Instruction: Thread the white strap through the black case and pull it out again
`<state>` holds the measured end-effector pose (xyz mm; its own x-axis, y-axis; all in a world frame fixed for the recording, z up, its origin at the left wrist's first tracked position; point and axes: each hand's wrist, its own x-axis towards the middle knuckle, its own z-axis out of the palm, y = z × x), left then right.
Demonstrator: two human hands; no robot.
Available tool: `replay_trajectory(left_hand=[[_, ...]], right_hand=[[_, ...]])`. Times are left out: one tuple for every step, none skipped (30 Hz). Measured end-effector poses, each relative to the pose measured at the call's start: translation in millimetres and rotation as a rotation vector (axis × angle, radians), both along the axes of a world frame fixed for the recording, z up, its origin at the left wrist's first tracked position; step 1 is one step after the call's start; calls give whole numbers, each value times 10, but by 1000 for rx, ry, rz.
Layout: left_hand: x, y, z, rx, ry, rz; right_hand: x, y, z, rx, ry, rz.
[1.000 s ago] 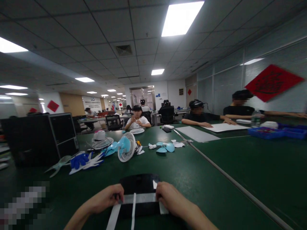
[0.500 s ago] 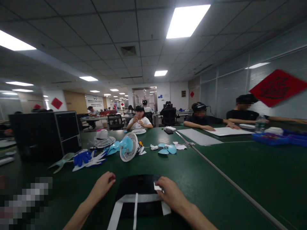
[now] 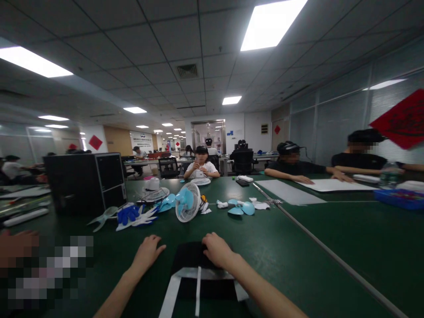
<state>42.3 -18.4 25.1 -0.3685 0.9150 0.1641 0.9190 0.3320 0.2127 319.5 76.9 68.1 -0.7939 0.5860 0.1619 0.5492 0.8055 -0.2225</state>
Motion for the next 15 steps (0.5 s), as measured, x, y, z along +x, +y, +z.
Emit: replay_trajectory(left_hand=[[0, -6, 0, -5, 1, 2], [2, -12, 2, -9, 2, 2], [4, -18, 6, -12, 2, 3], [6, -23, 10, -14, 1, 4], [8, -27, 14, -16, 0, 5], [10, -28, 17, -18, -1, 6], [12, -29, 20, -20, -2, 6], [14, -28, 22, -22, -4, 6], [17, -27, 24, -24, -7, 6], [20, -26, 26, -27, -11, 6], [23, -26, 29, -30, -16, 5], [28, -28, 33, -34, -23, 5], [33, -31, 40, -39, -31, 4], [38, -35, 47, -44, -40, 3], [43, -40, 56, -49, -48, 1]], right_hand=[[-6, 18, -12, 0, 2, -5], [4, 28, -19, -3, 5, -4], [29, 30, -20, -8, 6, -6], [71, 26, -15, -14, 9, -10], [130, 17, -5, -20, 19, -21], [208, 7, 11, -23, 36, -40], [304, -1, 30, -27, 57, -65], [419, -5, 52, -29, 82, -100], [554, -1, 74, -28, 109, -145], [708, 11, 96, -30, 131, -190], [882, 31, 116, -29, 155, -247], [1073, 59, 133, -23, 177, -308], [1280, 94, 145, -23, 200, -351], [1501, 133, 153, -24, 221, -404], [1731, 174, 154, -22, 235, -467]])
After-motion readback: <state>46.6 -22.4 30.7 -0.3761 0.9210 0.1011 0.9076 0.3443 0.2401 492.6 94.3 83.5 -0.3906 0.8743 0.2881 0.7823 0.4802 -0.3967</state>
